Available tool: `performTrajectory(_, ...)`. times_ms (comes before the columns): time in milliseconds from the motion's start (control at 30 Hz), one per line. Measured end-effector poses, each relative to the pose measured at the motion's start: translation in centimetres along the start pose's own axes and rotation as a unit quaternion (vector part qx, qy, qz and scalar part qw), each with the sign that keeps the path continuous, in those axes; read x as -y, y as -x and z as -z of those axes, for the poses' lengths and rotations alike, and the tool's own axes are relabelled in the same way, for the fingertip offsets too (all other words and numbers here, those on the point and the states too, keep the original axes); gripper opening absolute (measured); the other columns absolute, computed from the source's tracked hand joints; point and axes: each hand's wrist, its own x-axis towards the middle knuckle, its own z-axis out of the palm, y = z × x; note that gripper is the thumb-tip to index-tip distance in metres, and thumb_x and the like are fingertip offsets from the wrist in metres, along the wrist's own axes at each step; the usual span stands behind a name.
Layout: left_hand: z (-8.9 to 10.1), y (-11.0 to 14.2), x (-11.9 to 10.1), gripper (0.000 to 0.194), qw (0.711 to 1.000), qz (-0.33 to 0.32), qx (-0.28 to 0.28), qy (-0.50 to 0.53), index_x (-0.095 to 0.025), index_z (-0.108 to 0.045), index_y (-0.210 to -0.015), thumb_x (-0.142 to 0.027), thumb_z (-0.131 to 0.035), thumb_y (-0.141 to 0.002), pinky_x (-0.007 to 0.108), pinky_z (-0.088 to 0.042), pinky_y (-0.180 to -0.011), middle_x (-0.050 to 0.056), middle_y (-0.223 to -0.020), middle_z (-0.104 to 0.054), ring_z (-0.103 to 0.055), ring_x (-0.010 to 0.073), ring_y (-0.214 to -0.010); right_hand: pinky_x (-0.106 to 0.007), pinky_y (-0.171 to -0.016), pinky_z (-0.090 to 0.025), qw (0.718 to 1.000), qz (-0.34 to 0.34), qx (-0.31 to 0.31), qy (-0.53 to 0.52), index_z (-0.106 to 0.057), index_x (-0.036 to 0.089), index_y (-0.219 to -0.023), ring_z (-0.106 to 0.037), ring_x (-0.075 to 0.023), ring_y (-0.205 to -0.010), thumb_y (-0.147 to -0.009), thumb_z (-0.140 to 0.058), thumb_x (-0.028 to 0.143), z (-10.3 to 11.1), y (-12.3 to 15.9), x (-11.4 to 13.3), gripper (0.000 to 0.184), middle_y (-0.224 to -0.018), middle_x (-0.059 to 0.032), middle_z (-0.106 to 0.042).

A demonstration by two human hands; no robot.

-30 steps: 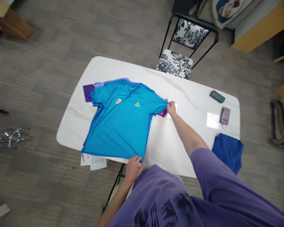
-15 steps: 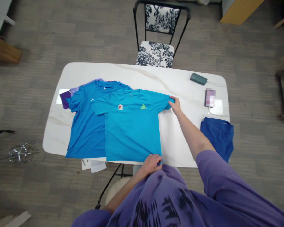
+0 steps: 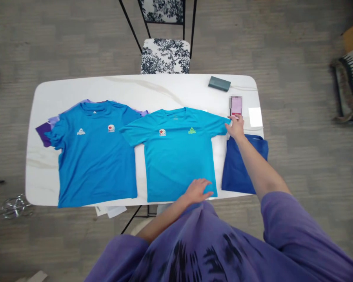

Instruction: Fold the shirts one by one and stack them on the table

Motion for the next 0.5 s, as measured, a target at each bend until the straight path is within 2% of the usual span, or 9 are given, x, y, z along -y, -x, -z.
performTrajectory(67,4.3,-0.6,2.4,0.053,0.996,0.042,-0.077,-0.020,-0.028,-0.063,-0.166,-0.051,-0.055,-0.119,0.060,-0.042,-0.132,0.026,-0.170,-0.062,-0.054,0.0379,-0.161,-0.070,-0.141,-0.036,1.000,0.008,0.015,0.022,-0.069,0.016,-0.158,-0.049,-0.0424,-0.161,-0.104,-0.070,0.040,0.0,3.1,1.3,0.060,-0.181,-0.0258,-0.043)
performTrajectory(133,9.8,-1.0,5.6,0.064,0.981,0.098,-0.162,-0.049,-0.019,-0.052,-0.177,-0.050,-0.046,-0.121,0.065,-0.032,-0.139,0.030,-0.183,-0.045,-0.039,0.0410,-0.171,-0.068,-0.143,-0.034,0.997,0.025,0.069,0.027,-0.061,0.020,-0.169,-0.042,-0.0434,-0.169,-0.107,-0.068,0.045,-1.1,7.5,3.8,0.067,-0.189,-0.0215,-0.037)
performTrajectory(167,12.7,-1.1,7.4,0.068,0.964,0.135,-0.214,-0.080,-0.018,-0.050,-0.179,-0.052,-0.050,-0.120,0.064,-0.031,-0.140,0.027,-0.187,-0.041,-0.036,0.0413,-0.173,-0.069,-0.144,-0.032,0.994,0.034,0.101,0.027,-0.057,0.022,-0.174,-0.037,-0.0447,-0.174,-0.106,-0.069,0.048,-1.9,10.0,5.2,0.074,-0.192,-0.0194,-0.035)
performTrajectory(233,18.1,-1.4,10.8,0.087,0.934,0.188,-0.265,-0.146,-0.020,-0.043,-0.185,-0.060,-0.067,-0.112,0.064,-0.027,-0.144,0.022,-0.195,-0.030,-0.026,0.0435,-0.179,-0.072,-0.148,-0.025,0.986,0.041,0.163,0.024,-0.047,0.025,-0.182,-0.028,-0.0478,-0.180,-0.102,-0.075,0.056,-3.7,15.2,7.7,0.090,-0.197,-0.0161,-0.028)
performTrajectory(300,22.5,-1.8,13.7,0.115,0.917,0.214,-0.269,-0.204,-0.024,-0.032,-0.191,-0.071,-0.083,-0.099,0.068,-0.018,-0.147,0.017,-0.200,-0.017,-0.012,0.0472,-0.184,-0.076,-0.149,-0.016,0.977,0.036,0.210,0.025,-0.036,0.029,-0.188,-0.017,-0.0499,-0.185,-0.096,-0.081,0.062,-5.6,19.9,9.4,0.108,-0.201,-0.0135,-0.020)
performTrajectory(367,25.6,-2.2,16.1,0.140,0.912,0.225,-0.245,-0.241,-0.027,-0.023,-0.194,-0.080,-0.093,-0.085,0.075,-0.009,-0.146,0.016,-0.201,-0.007,0.000,0.0516,-0.185,-0.077,-0.150,-0.011,0.969,0.033,0.242,0.024,-0.030,0.030,-0.190,-0.011,-0.0516,-0.186,-0.089,-0.088,0.067,-7.0,23.4,10.2,0.122,-0.202,-0.0140,-0.014)
performTrajectory(433,27.4,-2.8,17.8,0.155,0.913,0.238,-0.212,-0.255,-0.028,-0.018,-0.195,-0.087,-0.097,-0.075,0.081,-0.006,-0.144,0.018,-0.201,-0.002,0.005,0.0555,-0.184,-0.077,-0.150,-0.011,0.965,0.033,0.259,0.025,-0.028,0.029,-0.190,-0.010,-0.0529,-0.186,-0.084,-0.092,0.070,-7.9,25.3,10.2,0.130,-0.202,-0.0162,-0.011)
performTrajectory(500,28.2,-3.2,18.7,0.165,0.915,0.250,-0.185,-0.257,-0.026,-0.014,-0.195,-0.092,-0.097,-0.068,0.085,-0.006,-0.142,0.021,-0.201,0.001,0.007,0.0583,-0.183,-0.075,-0.150,-0.009,0.966,0.031,0.254,0.031,-0.027,0.027,-0.191,-0.009,-0.0529,-0.186,-0.083,-0.092,0.074,-8.3,26.2,9.9,0.134,-0.202,-0.0188,-0.008)
